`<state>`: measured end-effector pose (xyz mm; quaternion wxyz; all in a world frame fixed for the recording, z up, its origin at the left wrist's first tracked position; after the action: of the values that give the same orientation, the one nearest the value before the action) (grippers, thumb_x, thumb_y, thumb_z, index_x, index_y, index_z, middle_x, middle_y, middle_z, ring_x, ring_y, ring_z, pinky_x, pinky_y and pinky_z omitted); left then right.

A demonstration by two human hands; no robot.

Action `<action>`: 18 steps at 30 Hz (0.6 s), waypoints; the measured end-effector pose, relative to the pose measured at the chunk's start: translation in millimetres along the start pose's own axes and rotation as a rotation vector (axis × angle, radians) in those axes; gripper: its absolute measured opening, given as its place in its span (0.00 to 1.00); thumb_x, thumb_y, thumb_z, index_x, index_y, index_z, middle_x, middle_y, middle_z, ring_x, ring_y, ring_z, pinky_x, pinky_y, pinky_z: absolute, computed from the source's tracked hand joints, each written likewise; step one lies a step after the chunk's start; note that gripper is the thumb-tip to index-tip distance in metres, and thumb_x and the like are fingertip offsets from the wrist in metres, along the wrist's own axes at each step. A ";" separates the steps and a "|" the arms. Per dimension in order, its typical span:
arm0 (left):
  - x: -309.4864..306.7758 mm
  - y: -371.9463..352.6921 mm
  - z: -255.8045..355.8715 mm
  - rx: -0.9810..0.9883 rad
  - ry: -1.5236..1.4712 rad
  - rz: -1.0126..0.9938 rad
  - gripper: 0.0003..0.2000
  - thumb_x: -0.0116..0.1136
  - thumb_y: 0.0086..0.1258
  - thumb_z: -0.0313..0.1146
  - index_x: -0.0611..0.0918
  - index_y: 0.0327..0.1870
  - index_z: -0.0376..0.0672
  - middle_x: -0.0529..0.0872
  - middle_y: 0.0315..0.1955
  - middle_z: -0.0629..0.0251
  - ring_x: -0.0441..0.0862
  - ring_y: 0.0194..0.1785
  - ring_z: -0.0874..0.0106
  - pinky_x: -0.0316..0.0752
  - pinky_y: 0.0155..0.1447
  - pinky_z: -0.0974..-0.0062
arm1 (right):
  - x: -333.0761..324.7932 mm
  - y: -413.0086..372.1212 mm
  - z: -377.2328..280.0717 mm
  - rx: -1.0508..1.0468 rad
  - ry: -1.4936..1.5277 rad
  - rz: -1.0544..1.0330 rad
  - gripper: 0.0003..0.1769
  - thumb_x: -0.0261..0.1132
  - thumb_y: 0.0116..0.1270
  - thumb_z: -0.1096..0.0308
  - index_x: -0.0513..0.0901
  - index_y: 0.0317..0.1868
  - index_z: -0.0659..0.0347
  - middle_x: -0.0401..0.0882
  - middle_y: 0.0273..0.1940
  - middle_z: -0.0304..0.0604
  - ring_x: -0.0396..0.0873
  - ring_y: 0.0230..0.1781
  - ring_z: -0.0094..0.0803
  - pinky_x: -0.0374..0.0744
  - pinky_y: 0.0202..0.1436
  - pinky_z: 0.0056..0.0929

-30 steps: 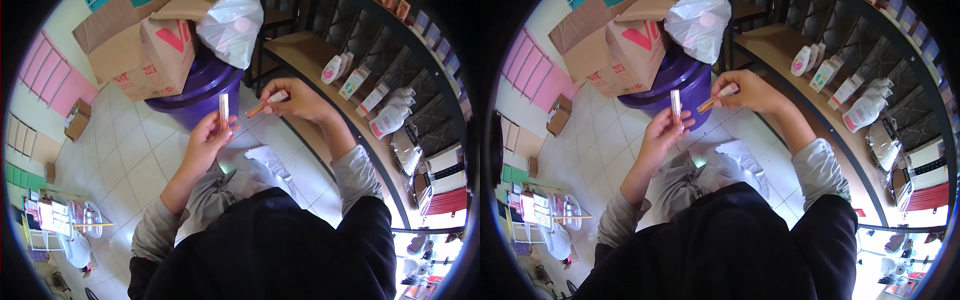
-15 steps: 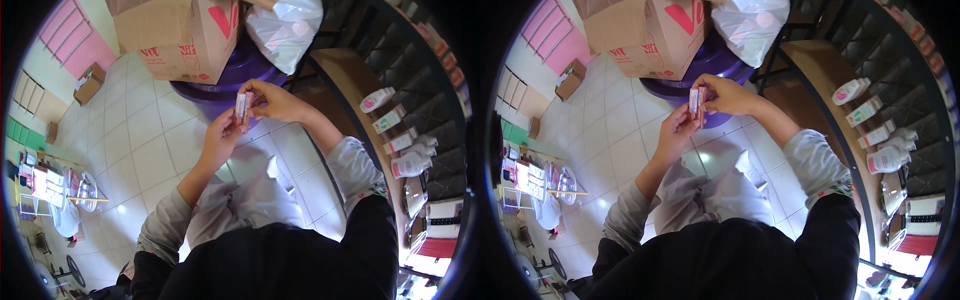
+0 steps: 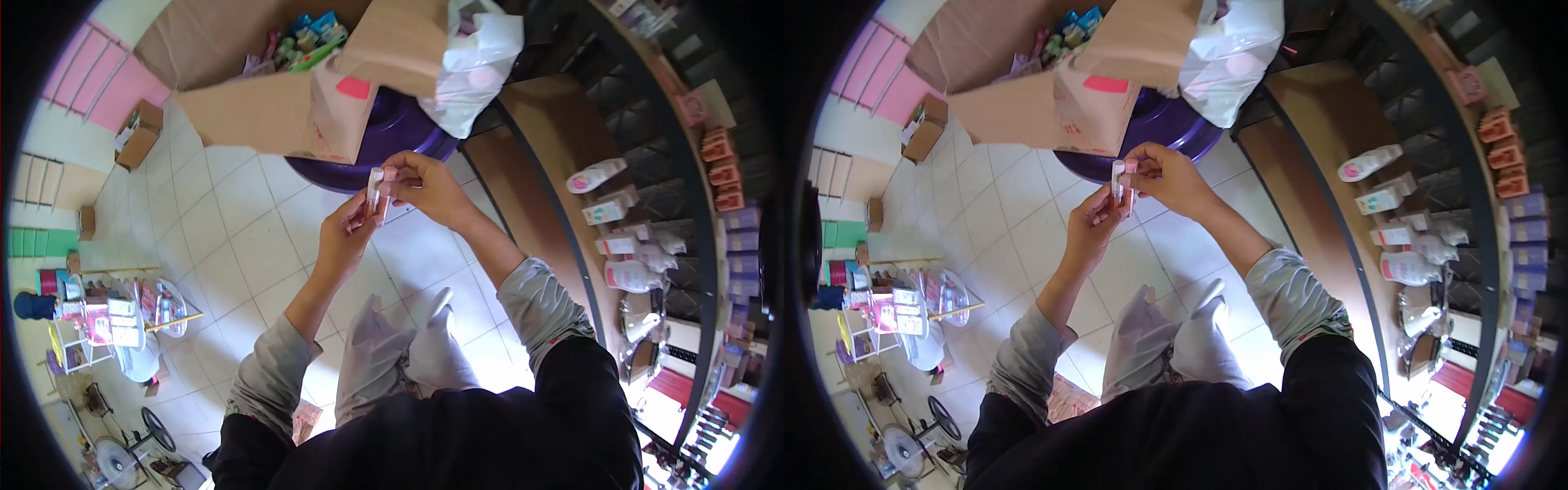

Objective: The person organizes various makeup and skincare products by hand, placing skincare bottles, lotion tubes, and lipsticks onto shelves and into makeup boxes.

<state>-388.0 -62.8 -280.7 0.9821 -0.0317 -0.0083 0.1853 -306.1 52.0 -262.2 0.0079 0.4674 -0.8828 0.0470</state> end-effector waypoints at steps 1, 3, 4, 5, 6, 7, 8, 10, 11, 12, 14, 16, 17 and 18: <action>6.9 -2.4 17.3 -0.012 0.002 -0.013 0.23 0.56 0.68 0.20 0.71 0.65 0.34 0.80 0.45 0.68 0.77 0.46 0.80 0.73 0.55 0.80 | -3.1 -8.7 -18.7 -0.033 0.040 0.045 0.13 0.68 0.64 0.69 0.78 0.46 0.65 0.82 0.37 0.37 0.77 0.34 0.18 0.80 0.35 0.21; 20.7 -5.3 55.3 -0.007 0.011 -0.024 0.23 0.55 0.67 0.20 0.71 0.65 0.33 0.81 0.44 0.67 0.78 0.46 0.79 0.73 0.55 0.79 | -10.6 -27.1 -53.3 0.000 0.037 0.125 0.16 0.68 0.64 0.69 0.78 0.49 0.65 0.81 0.39 0.37 0.76 0.32 0.18 0.80 0.34 0.21; 29.3 -7.5 73.8 0.004 0.016 -0.023 0.22 0.55 0.67 0.19 0.71 0.64 0.33 0.82 0.43 0.66 0.79 0.46 0.79 0.74 0.54 0.79 | -15.9 -36.9 -69.8 0.002 0.035 0.169 0.16 0.68 0.64 0.69 0.78 0.50 0.65 0.81 0.40 0.38 0.76 0.32 0.18 0.80 0.34 0.21; 39.1 -11.1 92.3 0.012 0.020 -0.024 0.22 0.54 0.66 0.18 0.72 0.63 0.32 0.82 0.42 0.65 0.79 0.45 0.79 0.74 0.54 0.78 | -22.0 -49.1 -86.2 0.008 0.035 0.215 0.17 0.68 0.63 0.70 0.78 0.51 0.65 0.81 0.40 0.38 0.76 0.31 0.18 0.80 0.33 0.21; 50.7 -14.2 112.4 0.014 -0.013 -0.039 0.21 0.55 0.66 0.18 0.73 0.62 0.32 0.83 0.41 0.65 0.80 0.46 0.78 0.75 0.54 0.78 | -28.7 -62.4 -106.0 -0.009 0.077 0.253 0.18 0.68 0.63 0.71 0.78 0.53 0.65 0.81 0.42 0.40 0.76 0.32 0.18 0.80 0.33 0.21; 63.1 -17.1 133.7 0.014 -0.004 -0.062 0.21 0.55 0.66 0.18 0.73 0.62 0.32 0.83 0.41 0.65 0.80 0.46 0.78 0.74 0.54 0.78 | -36.2 -76.1 -123.2 -0.019 0.093 0.292 0.18 0.68 0.63 0.71 0.78 0.53 0.65 0.81 0.42 0.40 0.76 0.32 0.19 0.80 0.33 0.21; 77.8 -20.1 155.6 0.016 0.003 -0.088 0.21 0.55 0.66 0.18 0.73 0.62 0.32 0.83 0.41 0.65 0.80 0.46 0.78 0.74 0.55 0.79 | -45.6 -91.0 -139.1 -0.029 0.106 0.333 0.18 0.68 0.63 0.72 0.77 0.53 0.65 0.81 0.42 0.40 0.76 0.32 0.19 0.80 0.33 0.21; 110.3 -26.5 190.6 0.029 0.040 -0.178 0.21 0.56 0.66 0.18 0.72 0.61 0.32 0.83 0.43 0.63 0.80 0.49 0.76 0.74 0.56 0.78 | -66.8 -124.8 -174.3 0.000 0.088 0.373 0.19 0.67 0.63 0.75 0.76 0.54 0.68 0.80 0.44 0.42 0.80 0.40 0.23 0.82 0.38 0.24; 124.5 -29.8 205.1 0.045 0.043 -0.193 0.21 0.56 0.67 0.18 0.72 0.61 0.32 0.83 0.44 0.63 0.80 0.49 0.76 0.74 0.56 0.78 | -79.8 -143.7 -190.6 -0.029 0.070 0.400 0.19 0.67 0.62 0.78 0.76 0.54 0.68 0.80 0.44 0.41 0.80 0.41 0.25 0.82 0.41 0.25; 141.0 -32.4 218.1 0.062 0.040 -0.212 0.20 0.55 0.67 0.18 0.72 0.61 0.33 0.82 0.44 0.62 0.80 0.50 0.76 0.74 0.56 0.78 | -93.4 -163.5 -215.0 -0.058 -0.009 0.439 0.19 0.66 0.62 0.78 0.75 0.54 0.68 0.80 0.44 0.41 0.80 0.41 0.25 0.81 0.43 0.26; 176.6 -38.1 240.4 0.076 0.033 -0.255 0.19 0.54 0.69 0.19 0.72 0.61 0.33 0.82 0.46 0.62 0.79 0.51 0.76 0.74 0.56 0.78 | -119.6 -207.1 -256.3 -0.132 -0.121 0.535 0.18 0.64 0.64 0.79 0.74 0.55 0.68 0.79 0.44 0.41 0.80 0.41 0.25 0.79 0.46 0.25; 217.2 -42.3 258.0 -0.018 -0.045 -0.271 0.18 0.52 0.71 0.21 0.72 0.61 0.33 0.81 0.44 0.65 0.77 0.51 0.78 0.71 0.56 0.80 | -152.0 -252.7 -287.2 -0.191 -0.129 0.631 0.18 0.62 0.65 0.80 0.73 0.55 0.68 0.78 0.43 0.40 0.80 0.41 0.25 0.79 0.46 0.25; 239.7 -45.1 263.9 0.003 -0.074 -0.323 0.17 0.52 0.71 0.22 0.72 0.60 0.34 0.81 0.42 0.66 0.76 0.49 0.78 0.71 0.55 0.80 | -166.9 -279.2 -302.1 -0.221 -0.133 0.679 0.17 0.61 0.66 0.80 0.73 0.56 0.68 0.78 0.42 0.40 0.80 0.41 0.24 0.79 0.46 0.25; 259.2 -46.7 266.9 0.022 -0.102 -0.375 0.16 0.52 0.71 0.23 0.72 0.60 0.34 0.80 0.40 0.68 0.75 0.47 0.79 0.70 0.55 0.81 | -180.2 -310.1 -326.9 -0.236 -0.165 0.785 0.13 0.59 0.67 0.78 0.75 0.52 0.66 0.80 0.37 0.41 0.81 0.35 0.27 0.79 0.40 0.26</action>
<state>-137.2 4.1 -10.2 0.9980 -0.0097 -0.0618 0.0007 41.6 56.8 76.2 -0.0279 0.0933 -0.9909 -0.0925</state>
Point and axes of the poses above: each hand's wrist, its own y-axis towards the middle knuckle, its own x-axis out of the palm, z = x × y, the point moved 8 cm from there along y, towards the middle knuckle
